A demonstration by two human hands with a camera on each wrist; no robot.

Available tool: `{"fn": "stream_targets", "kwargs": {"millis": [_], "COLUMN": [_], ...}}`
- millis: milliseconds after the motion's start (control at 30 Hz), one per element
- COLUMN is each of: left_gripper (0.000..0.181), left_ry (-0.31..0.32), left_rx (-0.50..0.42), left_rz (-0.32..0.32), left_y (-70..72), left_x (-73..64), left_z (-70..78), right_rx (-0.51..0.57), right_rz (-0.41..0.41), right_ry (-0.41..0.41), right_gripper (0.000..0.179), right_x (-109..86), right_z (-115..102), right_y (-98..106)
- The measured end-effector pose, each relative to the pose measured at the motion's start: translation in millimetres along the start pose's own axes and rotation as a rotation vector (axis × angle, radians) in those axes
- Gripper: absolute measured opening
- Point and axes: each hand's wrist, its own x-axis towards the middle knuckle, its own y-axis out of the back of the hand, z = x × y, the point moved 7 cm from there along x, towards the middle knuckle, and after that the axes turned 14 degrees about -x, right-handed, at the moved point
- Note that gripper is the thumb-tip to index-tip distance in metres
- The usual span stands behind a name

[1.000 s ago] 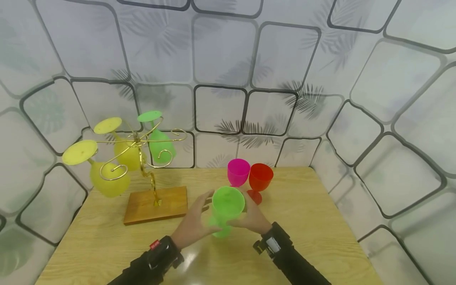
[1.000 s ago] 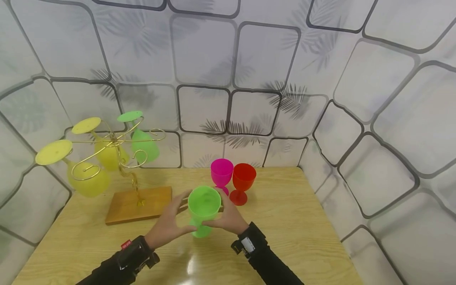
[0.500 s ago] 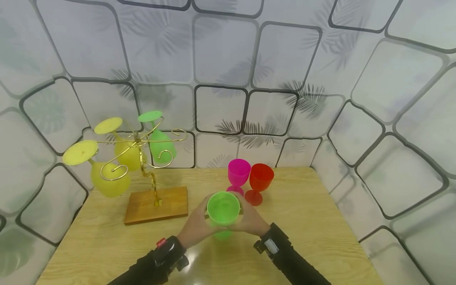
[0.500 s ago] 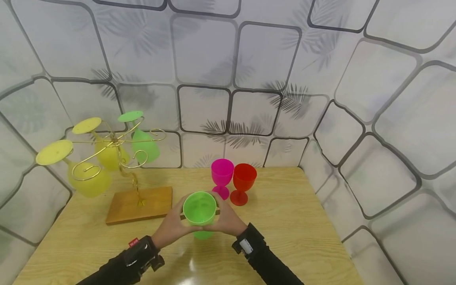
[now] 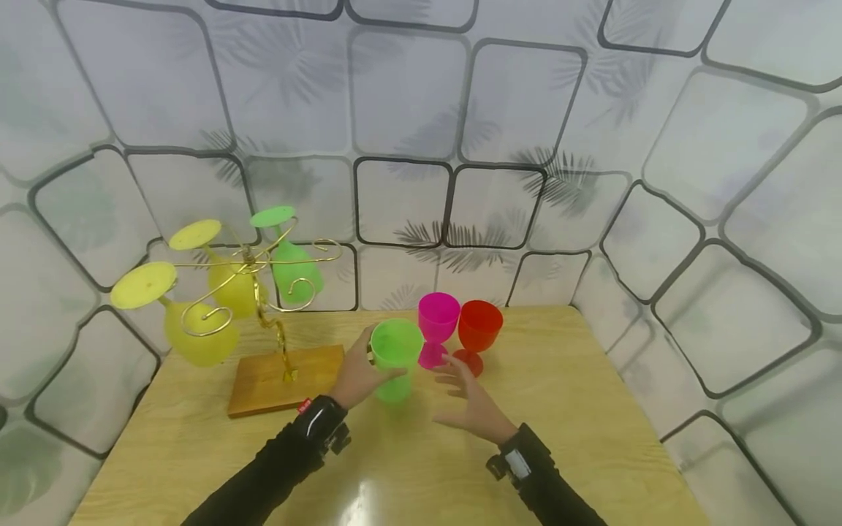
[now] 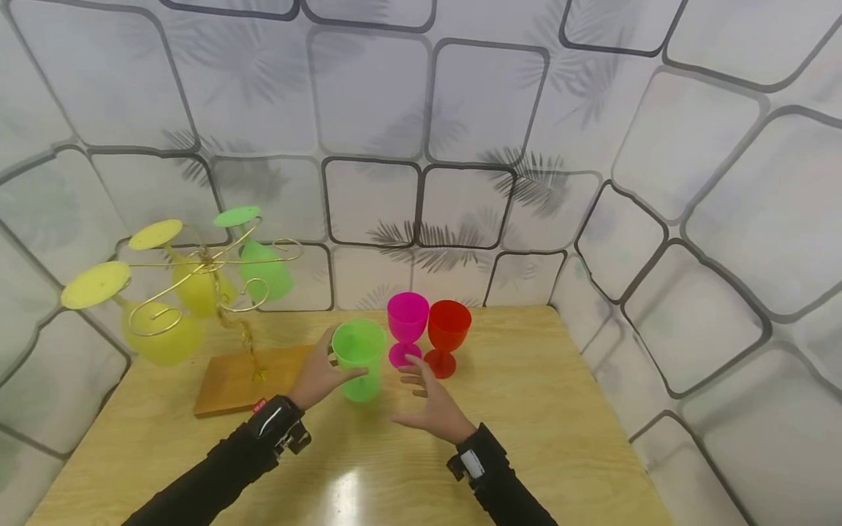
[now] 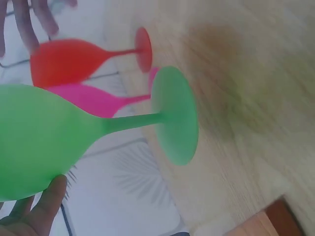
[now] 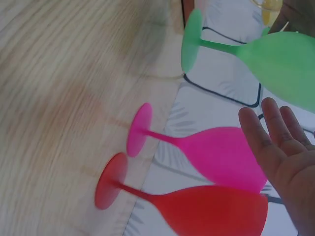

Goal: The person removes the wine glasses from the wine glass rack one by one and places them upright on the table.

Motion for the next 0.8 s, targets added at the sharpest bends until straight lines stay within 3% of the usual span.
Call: {"fn": "stream_targets", "kwargs": {"millis": [267,633,800], "left_gripper": [0.087,0.086,0.088], "left_ry": [0.023,0.016,0.019], "left_rx": [0.013,-0.005,-0.014], "left_rz": [0.017,0.044,0.012], "left_y": [-7.1,-10.8,-20.9], "left_x": [29.8,35.2,37.1], "left_z": [-19.5,-43.6,-45.8], "right_rx": [-0.008,-0.035,-0.062], "right_rz": [0.078,0.119,0.144], "right_ry": [0.027,0.034,0.031], "right_gripper": [0.073,0.071,0.071], "right_x": [-13.3,-20.0,-23.1], "right_z": [-16,-14,-2], "right_y": [27,37,38]}}
